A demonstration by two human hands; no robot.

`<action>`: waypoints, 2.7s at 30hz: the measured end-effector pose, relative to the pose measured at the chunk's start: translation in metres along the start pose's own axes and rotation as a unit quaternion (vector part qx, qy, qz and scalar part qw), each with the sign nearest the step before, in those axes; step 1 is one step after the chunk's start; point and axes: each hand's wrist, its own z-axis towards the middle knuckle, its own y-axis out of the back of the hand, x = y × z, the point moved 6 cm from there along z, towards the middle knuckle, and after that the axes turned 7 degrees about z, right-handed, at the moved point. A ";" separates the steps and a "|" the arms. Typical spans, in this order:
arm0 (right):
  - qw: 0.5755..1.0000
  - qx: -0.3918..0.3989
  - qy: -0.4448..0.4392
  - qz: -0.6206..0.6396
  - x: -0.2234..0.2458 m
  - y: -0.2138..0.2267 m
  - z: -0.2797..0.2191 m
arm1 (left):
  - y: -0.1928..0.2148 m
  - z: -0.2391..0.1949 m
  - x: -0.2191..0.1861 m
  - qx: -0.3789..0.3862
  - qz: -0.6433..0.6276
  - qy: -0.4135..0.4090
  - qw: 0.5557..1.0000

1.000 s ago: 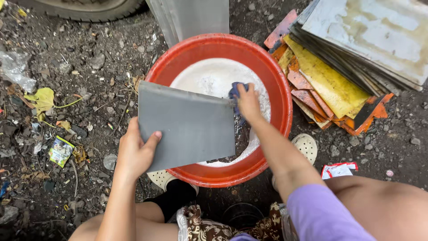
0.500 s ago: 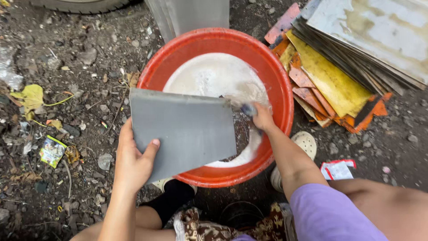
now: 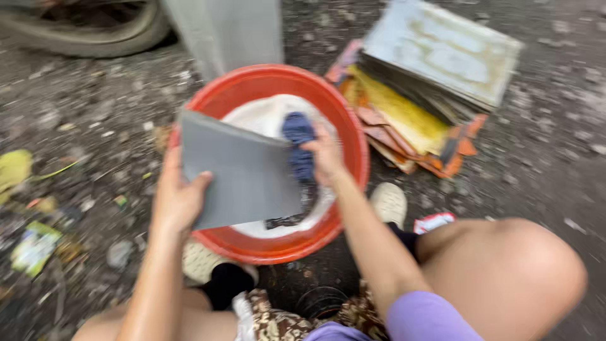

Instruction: The person sits on the ground and scrubs rectangular metal sheets with a blue cloth using soapy water from a red basin. They repeatedly dip the cloth into the basin, scrub each sheet, and place the cleaned sheets into a stack nearby.

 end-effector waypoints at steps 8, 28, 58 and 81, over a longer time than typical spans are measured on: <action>0.985 0.004 0.021 -0.170 -0.046 -0.048 -0.028 | -0.004 0.007 0.010 0.019 -0.054 -0.005 0.998; 0.957 -0.055 0.053 -0.280 -0.048 -0.015 -0.048 | -0.013 0.130 0.199 0.025 -0.124 -0.176 0.976; 0.869 0.128 0.303 -0.369 -0.009 -0.162 -0.097 | -0.018 -0.009 -0.032 0.039 0.043 -0.090 0.994; 0.817 -0.061 0.232 -0.524 -0.090 -0.059 -0.001 | -0.001 0.003 -0.006 0.032 0.037 -0.004 0.999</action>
